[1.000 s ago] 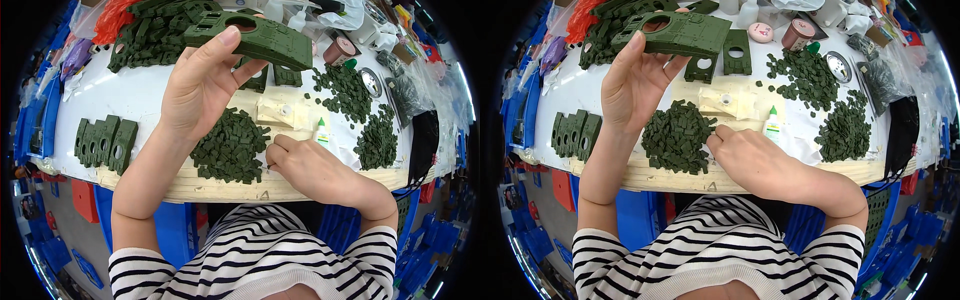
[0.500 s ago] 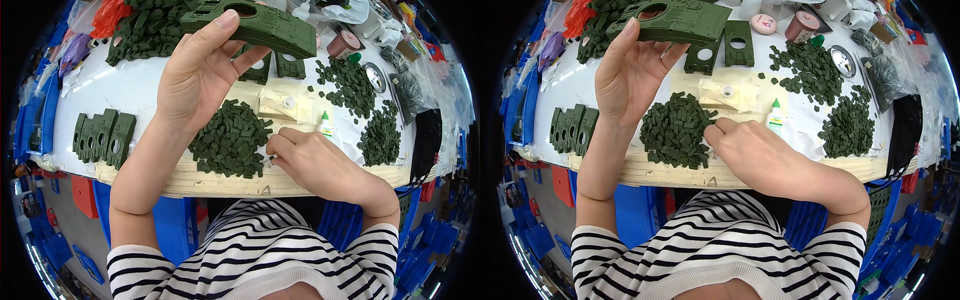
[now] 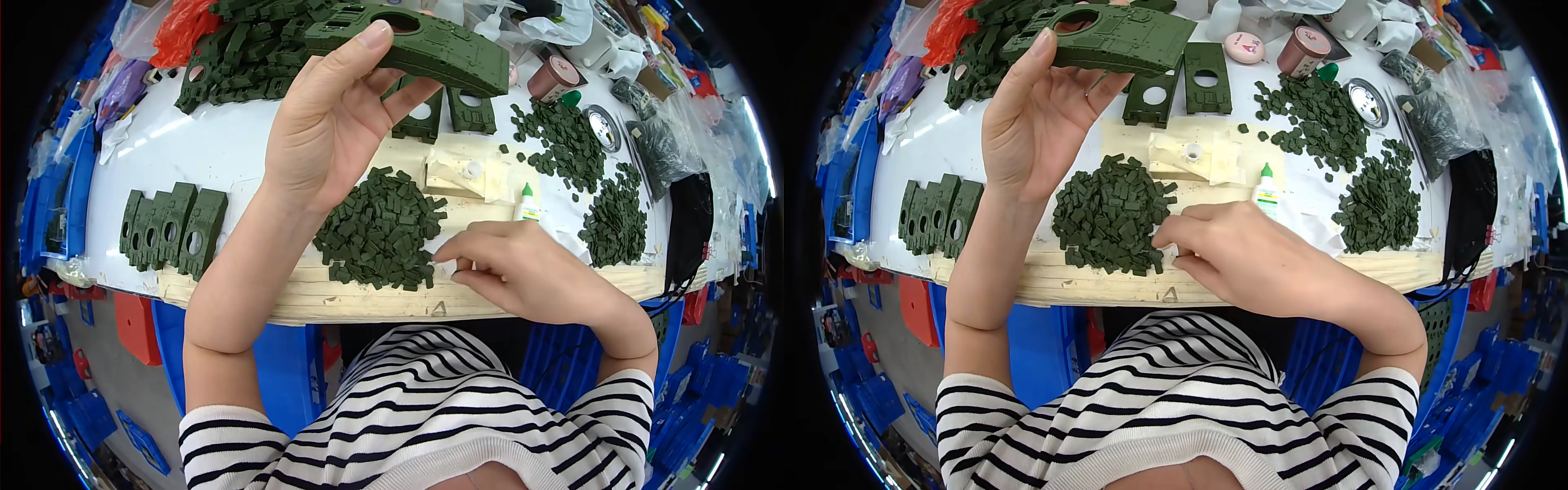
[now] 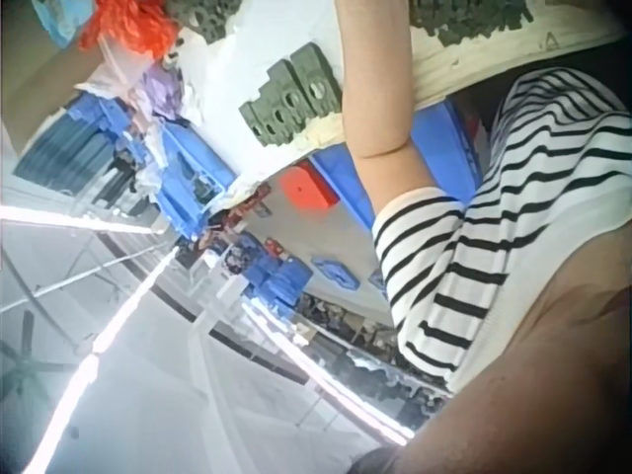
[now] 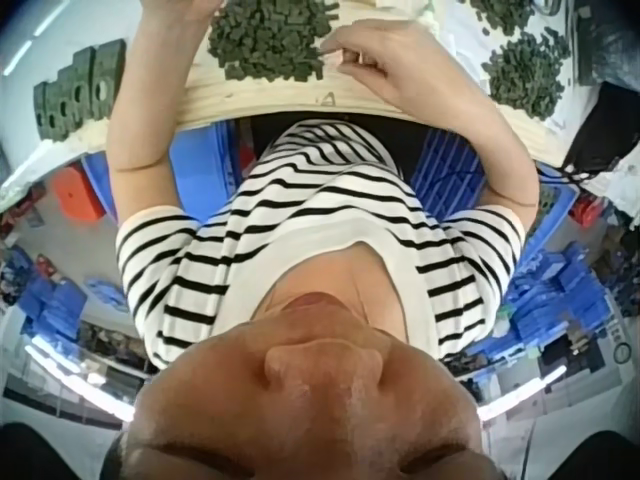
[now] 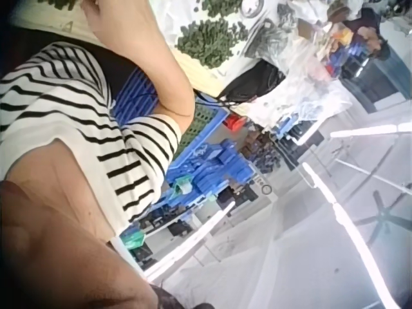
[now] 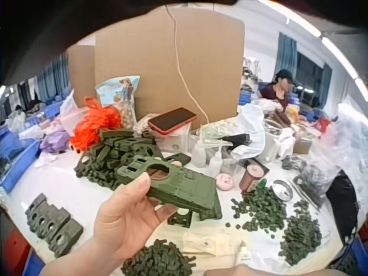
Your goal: Applying glue to toy tank chassis components for assembly.
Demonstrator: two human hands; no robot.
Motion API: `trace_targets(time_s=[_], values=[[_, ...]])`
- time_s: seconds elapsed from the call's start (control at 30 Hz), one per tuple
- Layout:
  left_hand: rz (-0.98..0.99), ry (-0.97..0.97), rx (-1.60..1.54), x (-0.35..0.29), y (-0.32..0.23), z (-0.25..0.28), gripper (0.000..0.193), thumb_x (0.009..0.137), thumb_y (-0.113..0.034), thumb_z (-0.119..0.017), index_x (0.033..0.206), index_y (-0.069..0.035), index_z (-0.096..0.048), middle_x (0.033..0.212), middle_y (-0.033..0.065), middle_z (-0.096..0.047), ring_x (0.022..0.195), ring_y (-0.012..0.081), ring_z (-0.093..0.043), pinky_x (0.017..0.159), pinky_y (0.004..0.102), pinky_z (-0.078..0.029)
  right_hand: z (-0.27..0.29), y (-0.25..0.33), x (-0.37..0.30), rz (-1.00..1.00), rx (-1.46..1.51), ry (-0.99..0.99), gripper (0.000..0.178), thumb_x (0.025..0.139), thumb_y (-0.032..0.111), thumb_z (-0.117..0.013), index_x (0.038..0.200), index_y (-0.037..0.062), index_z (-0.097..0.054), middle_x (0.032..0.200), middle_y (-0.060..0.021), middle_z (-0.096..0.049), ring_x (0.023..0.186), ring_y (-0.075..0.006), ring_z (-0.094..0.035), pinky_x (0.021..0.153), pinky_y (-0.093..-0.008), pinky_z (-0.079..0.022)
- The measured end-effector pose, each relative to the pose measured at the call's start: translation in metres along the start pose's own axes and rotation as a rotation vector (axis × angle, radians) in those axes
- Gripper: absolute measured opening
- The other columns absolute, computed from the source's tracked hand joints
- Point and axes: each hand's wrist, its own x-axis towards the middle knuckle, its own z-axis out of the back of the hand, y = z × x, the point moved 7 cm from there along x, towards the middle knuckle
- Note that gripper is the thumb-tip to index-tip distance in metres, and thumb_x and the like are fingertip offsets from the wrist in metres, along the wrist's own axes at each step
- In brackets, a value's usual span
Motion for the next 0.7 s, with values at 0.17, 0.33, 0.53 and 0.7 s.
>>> trace_targets(time_s=[0.17, 0.33, 0.53, 0.7], values=[[0.084, -0.133, 0.109, -0.003, 0.006, -0.001, 0.045, 0.099, -0.027, -0.041, 0.136, -0.002, -0.04, 0.139, 0.0178, -0.043, 0.123, 0.0202, -0.048, 0.101, 0.0384, -0.043, 0.079, 0.016, -0.02, -0.054, 0.349, -0.456, 0.015, 0.079, -0.006, -0.068, 0.093, -0.0019, -0.071, 0.079, -0.0093, -0.068, 0.069, -0.0109, -0.066, 0.061, -0.0211, -0.054], [0.189, -0.07, 0.095, -0.005, 0.014, -0.02, 0.049, 0.099, -0.026, -0.043, 0.141, -0.003, -0.032, 0.138, 0.0181, -0.044, 0.126, 0.0246, -0.046, 0.103, 0.0442, -0.043, 0.116, 0.005, -0.014, -0.096, 0.484, -0.562, 0.016, 0.085, 0.003, -0.067, 0.098, -0.0052, -0.063, 0.086, -0.0118, -0.069, 0.076, -0.0141, -0.069, 0.066, -0.0211, -0.055], [0.379, 0.024, 0.035, -0.02, 0.038, -0.043, 0.057, 0.096, -0.027, -0.051, 0.144, -0.006, -0.028, 0.138, 0.0172, -0.043, 0.124, 0.0274, -0.049, 0.098, 0.0447, -0.047, 0.117, -0.008, 0.005, -0.006, 0.584, -0.569, 0.014, 0.086, 0.006, -0.066, 0.095, -0.004, -0.063, 0.086, -0.0092, -0.068, 0.078, -0.0134, -0.067, 0.065, -0.0211, -0.053], [0.473, 0.033, -0.104, -0.031, 0.045, -0.051, 0.055, 0.095, -0.016, -0.055, 0.142, -0.006, -0.028, 0.132, 0.0107, -0.047, 0.123, 0.0223, -0.048, 0.098, 0.0408, -0.047, 0.11, -0.016, 0.008, 0.092, 0.557, -0.596, 0.013, 0.083, 0.006, -0.069, 0.089, -0.0047, -0.066, 0.102, -0.0092, -0.06, 0.085, -0.0128, -0.063, 0.072, -0.0221, -0.05]])
